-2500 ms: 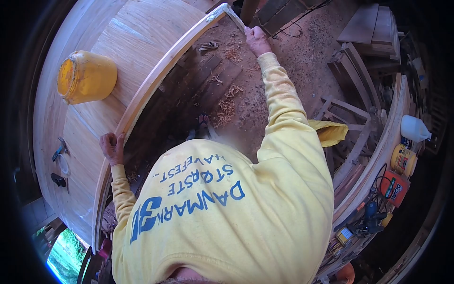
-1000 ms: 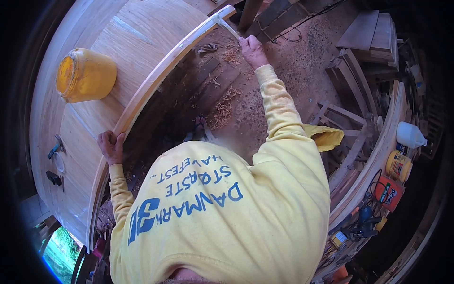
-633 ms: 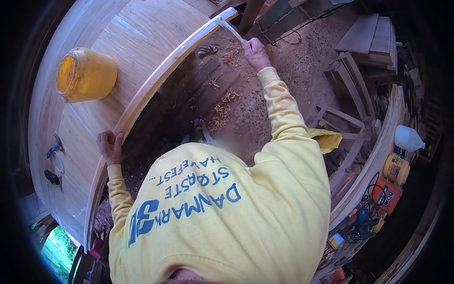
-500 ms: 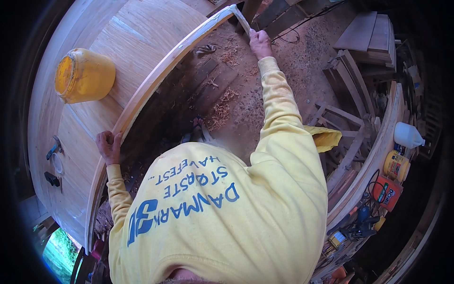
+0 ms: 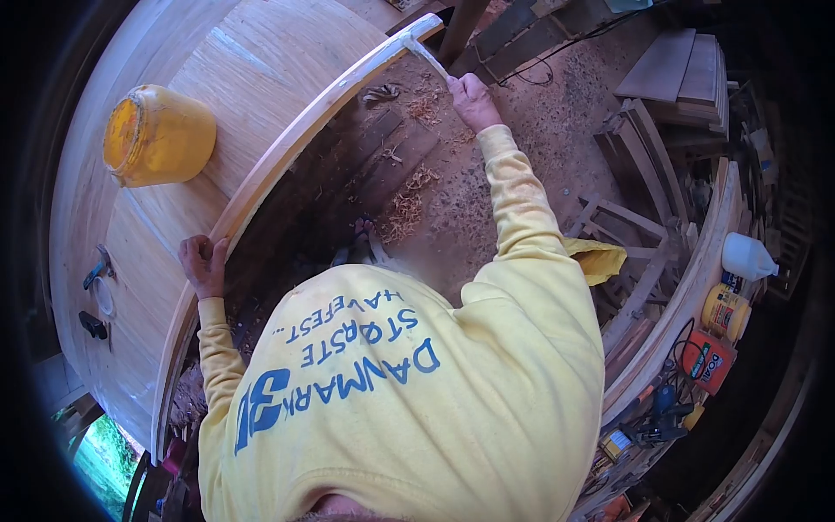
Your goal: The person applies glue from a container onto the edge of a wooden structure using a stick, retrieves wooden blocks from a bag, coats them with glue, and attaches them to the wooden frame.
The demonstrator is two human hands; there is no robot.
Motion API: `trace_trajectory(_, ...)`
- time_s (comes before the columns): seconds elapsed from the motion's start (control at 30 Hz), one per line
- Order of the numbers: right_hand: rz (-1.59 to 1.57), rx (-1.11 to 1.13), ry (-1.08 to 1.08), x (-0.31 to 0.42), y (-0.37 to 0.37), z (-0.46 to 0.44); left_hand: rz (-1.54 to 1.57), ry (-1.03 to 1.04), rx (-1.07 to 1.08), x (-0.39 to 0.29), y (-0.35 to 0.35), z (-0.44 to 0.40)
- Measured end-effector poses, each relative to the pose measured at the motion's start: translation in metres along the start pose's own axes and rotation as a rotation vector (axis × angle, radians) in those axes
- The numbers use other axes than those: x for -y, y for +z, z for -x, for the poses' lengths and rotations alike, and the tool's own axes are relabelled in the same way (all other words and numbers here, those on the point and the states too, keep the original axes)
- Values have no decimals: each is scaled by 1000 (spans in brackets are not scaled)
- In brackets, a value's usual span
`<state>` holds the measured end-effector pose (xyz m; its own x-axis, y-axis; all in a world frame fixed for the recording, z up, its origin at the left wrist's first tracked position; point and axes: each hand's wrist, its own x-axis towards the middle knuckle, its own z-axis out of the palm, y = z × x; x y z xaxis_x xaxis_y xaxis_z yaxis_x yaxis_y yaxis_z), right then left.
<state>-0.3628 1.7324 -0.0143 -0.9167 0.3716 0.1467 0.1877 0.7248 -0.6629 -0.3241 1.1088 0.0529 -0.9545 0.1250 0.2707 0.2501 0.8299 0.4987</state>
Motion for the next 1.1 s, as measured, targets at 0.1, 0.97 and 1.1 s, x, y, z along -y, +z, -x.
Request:
trace_trajectory(0.1,-2,-70,135,29,-28,-10,0,15,4,0,0,2)
trace_trajectory(0.97,-8,91,-73,68,17,36,-33,26,-17,-3,8,-1)
trace_trajectory(1.1,43,-73,91,29,3,-10,-36,19,-21,-4,7,0)
